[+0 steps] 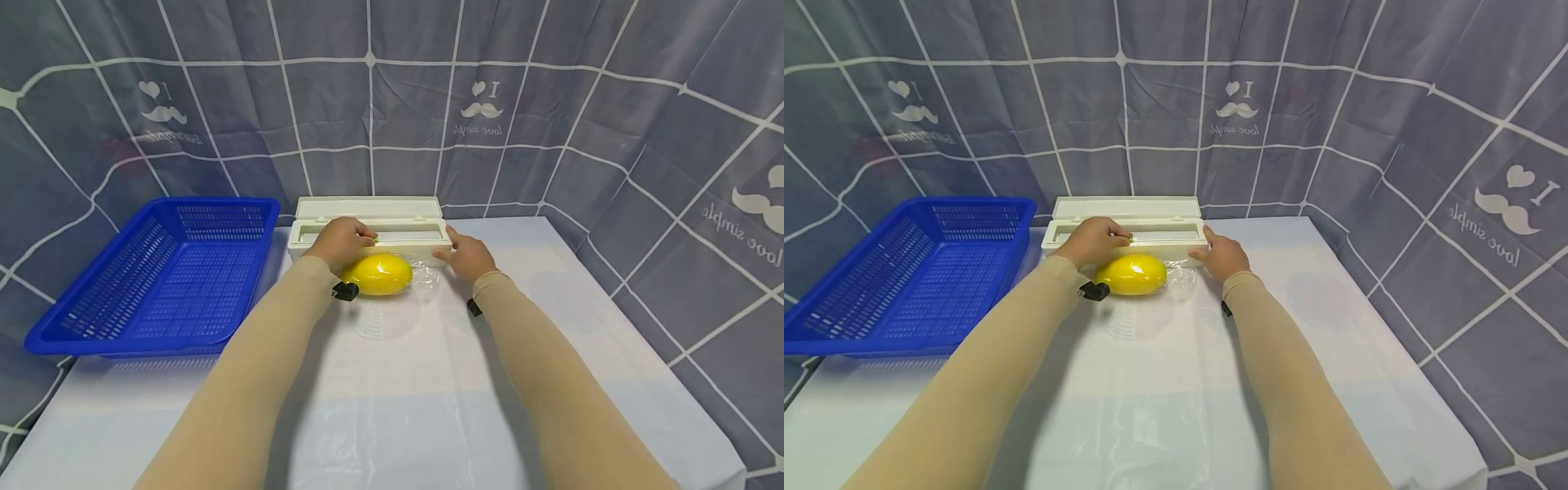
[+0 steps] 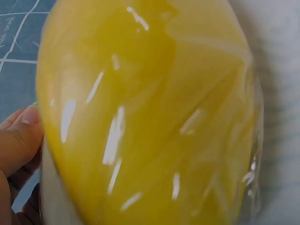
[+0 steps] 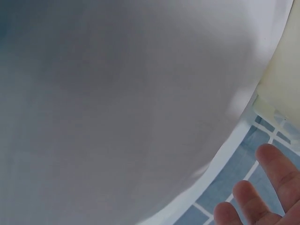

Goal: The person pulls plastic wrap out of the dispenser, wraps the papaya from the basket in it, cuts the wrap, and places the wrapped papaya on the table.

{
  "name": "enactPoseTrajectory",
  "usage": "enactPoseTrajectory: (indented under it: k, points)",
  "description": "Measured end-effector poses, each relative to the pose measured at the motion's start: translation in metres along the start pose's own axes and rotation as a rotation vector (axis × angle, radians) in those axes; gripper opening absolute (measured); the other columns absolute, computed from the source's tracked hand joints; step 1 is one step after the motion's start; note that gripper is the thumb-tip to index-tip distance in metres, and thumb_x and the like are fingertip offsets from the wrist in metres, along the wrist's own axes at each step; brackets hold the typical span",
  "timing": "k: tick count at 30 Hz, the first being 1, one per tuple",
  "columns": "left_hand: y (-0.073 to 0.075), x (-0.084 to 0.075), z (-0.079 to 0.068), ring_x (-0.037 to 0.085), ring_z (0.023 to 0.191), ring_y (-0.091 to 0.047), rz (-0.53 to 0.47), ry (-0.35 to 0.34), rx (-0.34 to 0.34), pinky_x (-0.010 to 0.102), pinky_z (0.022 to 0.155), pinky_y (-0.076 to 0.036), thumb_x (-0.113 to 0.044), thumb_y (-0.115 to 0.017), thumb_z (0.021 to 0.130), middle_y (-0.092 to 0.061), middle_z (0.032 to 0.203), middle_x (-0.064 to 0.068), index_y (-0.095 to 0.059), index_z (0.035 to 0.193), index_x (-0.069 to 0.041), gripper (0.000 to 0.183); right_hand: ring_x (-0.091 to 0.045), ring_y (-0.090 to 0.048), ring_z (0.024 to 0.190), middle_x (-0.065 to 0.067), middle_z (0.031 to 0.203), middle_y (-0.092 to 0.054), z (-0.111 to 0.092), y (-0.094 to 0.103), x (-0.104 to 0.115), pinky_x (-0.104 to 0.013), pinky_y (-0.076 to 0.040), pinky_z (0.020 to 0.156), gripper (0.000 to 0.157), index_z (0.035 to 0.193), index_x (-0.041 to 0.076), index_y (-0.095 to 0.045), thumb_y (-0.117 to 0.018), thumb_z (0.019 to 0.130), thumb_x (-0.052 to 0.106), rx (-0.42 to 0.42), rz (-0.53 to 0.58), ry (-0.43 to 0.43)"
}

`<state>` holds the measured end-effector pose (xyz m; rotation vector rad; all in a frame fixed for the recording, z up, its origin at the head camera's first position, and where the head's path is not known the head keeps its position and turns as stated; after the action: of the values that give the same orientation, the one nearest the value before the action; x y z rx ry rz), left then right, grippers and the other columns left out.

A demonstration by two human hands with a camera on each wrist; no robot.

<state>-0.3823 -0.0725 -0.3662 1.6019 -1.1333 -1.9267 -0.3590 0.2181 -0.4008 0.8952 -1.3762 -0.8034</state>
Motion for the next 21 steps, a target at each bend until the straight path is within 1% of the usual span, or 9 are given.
enactPoseTrajectory:
  k: [4,9,11,15,21]
  points:
    - [0.006,0.002,-0.004,0.027,0.128,-0.063,0.011,0.009,0.008,0.045,0.118,-0.045,-0.025,-0.07,0.102,-0.076,0.128,0.003,-0.08,0.12,-0.016,0.022,-0.042,-0.06,0.134,-0.024,0.147,-0.062,0.0,0.0,0.0,-0.056,-0.044,0.117,0.085,0.168,0.019,-0.024,-0.066,0.101,0.052,-0.005,0.01,0.003]
    - [0.014,0.007,-0.005,0.029,0.127,-0.065,0.067,-0.015,0.025,0.046,0.116,-0.046,-0.024,-0.07,0.102,-0.077,0.127,0.006,-0.08,0.12,-0.012,0.024,-0.043,-0.061,0.133,-0.024,0.146,-0.062,0.0,-0.001,0.001,-0.056,-0.045,0.116,0.085,0.168,0.018,-0.025,-0.066,0.101,0.052,0.0,-0.001,0.007]
    - [0.018,0.009,-0.006,0.03,0.125,-0.065,0.079,-0.015,0.028,0.046,0.115,-0.046,-0.023,-0.07,0.102,-0.077,0.126,0.007,-0.08,0.12,-0.011,0.024,-0.043,-0.061,0.133,-0.024,0.146,-0.062,0.001,-0.002,0.001,-0.056,-0.045,0.116,0.085,0.168,0.017,-0.025,-0.066,0.101,0.052,0.002,-0.004,0.006]
    - [0.027,0.015,-0.008,0.03,0.122,-0.066,0.102,0.006,0.04,0.047,0.113,-0.048,-0.024,-0.071,0.101,-0.077,0.126,0.008,-0.08,0.119,-0.012,0.023,-0.043,-0.06,0.133,-0.024,0.147,-0.062,0.001,-0.002,0.002,-0.056,-0.045,0.116,0.086,0.168,0.017,-0.025,-0.065,0.101,0.052,0.0,0.001,0.003]
    - [0.042,0.022,-0.013,0.03,0.118,-0.066,0.191,0.015,0.065,0.049,0.109,-0.05,-0.024,-0.07,0.101,-0.077,0.124,0.009,-0.08,0.12,-0.013,0.024,-0.043,-0.06,0.133,-0.025,0.146,-0.062,-0.001,0.001,0.003,-0.056,-0.044,0.117,0.085,0.168,0.018,-0.024,-0.065,0.102,0.052,0.001,0.003,0.002]
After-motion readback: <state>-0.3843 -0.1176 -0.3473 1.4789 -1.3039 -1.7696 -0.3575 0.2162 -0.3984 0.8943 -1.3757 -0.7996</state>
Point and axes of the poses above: each hand's wrist, its own z-axis towards the middle knuckle, its own y-axis out of the back of the hand, x = y × z, the point moved 3 cm from there along z, towards the middle knuckle
